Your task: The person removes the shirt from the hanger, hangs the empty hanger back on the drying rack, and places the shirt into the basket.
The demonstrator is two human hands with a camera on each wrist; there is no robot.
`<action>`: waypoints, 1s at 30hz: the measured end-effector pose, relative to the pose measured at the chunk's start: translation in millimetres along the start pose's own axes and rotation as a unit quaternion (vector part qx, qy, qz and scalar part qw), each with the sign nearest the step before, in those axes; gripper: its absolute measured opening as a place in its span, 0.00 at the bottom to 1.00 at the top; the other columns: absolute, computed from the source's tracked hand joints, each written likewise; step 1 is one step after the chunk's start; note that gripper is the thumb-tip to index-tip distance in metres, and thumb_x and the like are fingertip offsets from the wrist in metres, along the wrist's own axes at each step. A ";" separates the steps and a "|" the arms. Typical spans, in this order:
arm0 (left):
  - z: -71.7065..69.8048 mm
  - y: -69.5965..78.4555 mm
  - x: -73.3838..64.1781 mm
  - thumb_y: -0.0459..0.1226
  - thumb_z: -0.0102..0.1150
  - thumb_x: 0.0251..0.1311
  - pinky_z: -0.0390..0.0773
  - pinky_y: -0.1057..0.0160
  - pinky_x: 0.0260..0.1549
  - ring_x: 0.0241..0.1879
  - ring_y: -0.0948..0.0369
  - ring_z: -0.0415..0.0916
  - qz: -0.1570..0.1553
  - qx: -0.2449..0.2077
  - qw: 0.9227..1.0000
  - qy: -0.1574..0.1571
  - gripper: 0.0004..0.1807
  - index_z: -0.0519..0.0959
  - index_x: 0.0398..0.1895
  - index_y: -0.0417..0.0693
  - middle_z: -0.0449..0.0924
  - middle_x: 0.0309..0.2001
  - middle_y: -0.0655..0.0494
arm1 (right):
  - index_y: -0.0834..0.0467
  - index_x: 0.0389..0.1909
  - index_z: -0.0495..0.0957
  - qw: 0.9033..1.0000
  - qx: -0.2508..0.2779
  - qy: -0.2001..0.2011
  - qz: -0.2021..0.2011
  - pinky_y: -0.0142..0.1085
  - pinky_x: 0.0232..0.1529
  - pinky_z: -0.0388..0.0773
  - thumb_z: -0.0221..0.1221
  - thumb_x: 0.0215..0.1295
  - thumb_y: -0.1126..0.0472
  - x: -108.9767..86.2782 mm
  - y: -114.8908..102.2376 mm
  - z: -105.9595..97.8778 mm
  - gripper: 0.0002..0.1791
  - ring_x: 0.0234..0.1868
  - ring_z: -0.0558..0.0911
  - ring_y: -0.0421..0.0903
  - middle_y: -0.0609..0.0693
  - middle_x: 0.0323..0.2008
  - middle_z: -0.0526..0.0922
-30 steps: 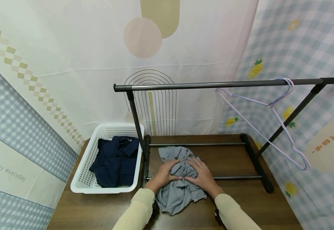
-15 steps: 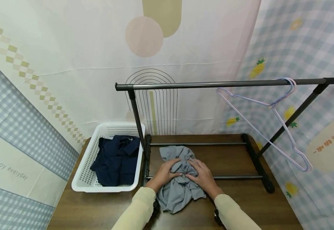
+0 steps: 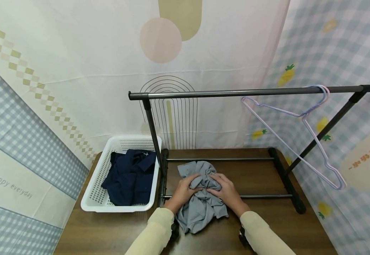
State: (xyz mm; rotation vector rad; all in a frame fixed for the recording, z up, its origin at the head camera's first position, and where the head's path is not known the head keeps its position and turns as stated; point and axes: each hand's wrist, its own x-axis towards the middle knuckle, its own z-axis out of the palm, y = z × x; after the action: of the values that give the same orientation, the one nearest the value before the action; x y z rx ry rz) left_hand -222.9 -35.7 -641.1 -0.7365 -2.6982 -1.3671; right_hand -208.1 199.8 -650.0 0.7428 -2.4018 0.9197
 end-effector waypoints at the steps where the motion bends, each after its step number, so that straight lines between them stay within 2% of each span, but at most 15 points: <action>1: -0.8 1.9 0.7 0.41 0.73 0.61 0.80 0.49 0.61 0.64 0.51 0.79 -0.004 -0.005 1.000 0.003 0.32 0.76 0.70 0.55 0.80 0.66 0.51 | 0.56 0.62 0.81 1.000 0.011 0.002 0.002 0.48 0.47 0.86 0.82 0.46 0.61 1.9 0.0 -1.6 0.38 0.54 0.85 0.55 0.57 0.56 0.82; 6: -11.5 17.7 5.7 0.41 0.73 0.61 0.78 0.47 0.63 0.66 0.50 0.77 -0.002 -0.027 0.999 0.020 0.33 0.75 0.70 0.56 0.78 0.67 0.51 | 0.53 0.65 0.79 0.998 0.060 0.000 0.029 0.51 0.52 0.83 0.80 0.49 0.62 13.5 -7.6 -15.8 0.38 0.58 0.83 0.54 0.55 0.59 0.80; 10: -23.4 32.4 10.2 0.40 0.74 0.60 0.78 0.47 0.63 0.65 0.49 0.77 0.036 -0.031 0.998 0.039 0.34 0.75 0.70 0.55 0.79 0.67 0.50 | 0.49 0.67 0.78 0.995 0.077 -0.002 0.066 0.55 0.56 0.80 0.79 0.53 0.62 23.3 -20.0 -32.2 0.38 0.61 0.80 0.55 0.54 0.62 0.77; 12: -29.1 39.8 12.2 0.40 0.75 0.59 0.78 0.47 0.62 0.64 0.50 0.77 0.059 -0.033 0.997 0.048 0.35 0.75 0.70 0.55 0.79 0.66 0.50 | 0.49 0.66 0.77 0.994 0.079 0.003 0.071 0.57 0.55 0.80 0.78 0.53 0.64 27.9 -25.7 -40.1 0.38 0.61 0.79 0.56 0.56 0.63 0.76; 15: -37.3 49.9 14.4 0.39 0.76 0.57 0.79 0.46 0.61 0.63 0.49 0.78 0.089 -0.031 0.994 0.061 0.35 0.75 0.70 0.54 0.80 0.64 0.49 | 0.50 0.65 0.78 0.995 0.074 0.010 0.065 0.57 0.53 0.80 0.79 0.52 0.65 35.1 -31.7 -49.6 0.37 0.60 0.80 0.58 0.57 0.63 0.76; 19: -47.0 60.4 17.0 0.39 0.76 0.56 0.80 0.47 0.60 0.62 0.50 0.79 0.113 -0.028 0.990 0.074 0.36 0.75 0.70 0.54 0.80 0.62 0.49 | 0.51 0.64 0.79 0.995 0.075 0.019 0.057 0.55 0.52 0.80 0.79 0.49 0.66 44.5 -38.0 -60.4 0.37 0.59 0.80 0.57 0.57 0.62 0.76; 30: -66.5 76.3 22.6 0.39 0.77 0.56 0.80 0.50 0.60 0.60 0.51 0.80 0.140 -0.029 0.987 0.078 0.35 0.76 0.69 0.54 0.81 0.59 0.48 | 0.51 0.66 0.78 0.997 0.071 0.032 0.017 0.53 0.53 0.80 0.80 0.46 0.67 62.4 -50.0 -77.4 0.42 0.60 0.79 0.58 0.58 0.62 0.76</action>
State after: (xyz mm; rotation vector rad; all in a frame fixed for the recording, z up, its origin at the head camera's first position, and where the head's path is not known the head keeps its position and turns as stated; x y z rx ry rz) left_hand -222.9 -39.4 -537.5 -0.9290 -2.3406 -1.3739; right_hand -206.3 203.3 -538.8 0.7143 -2.3192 1.1207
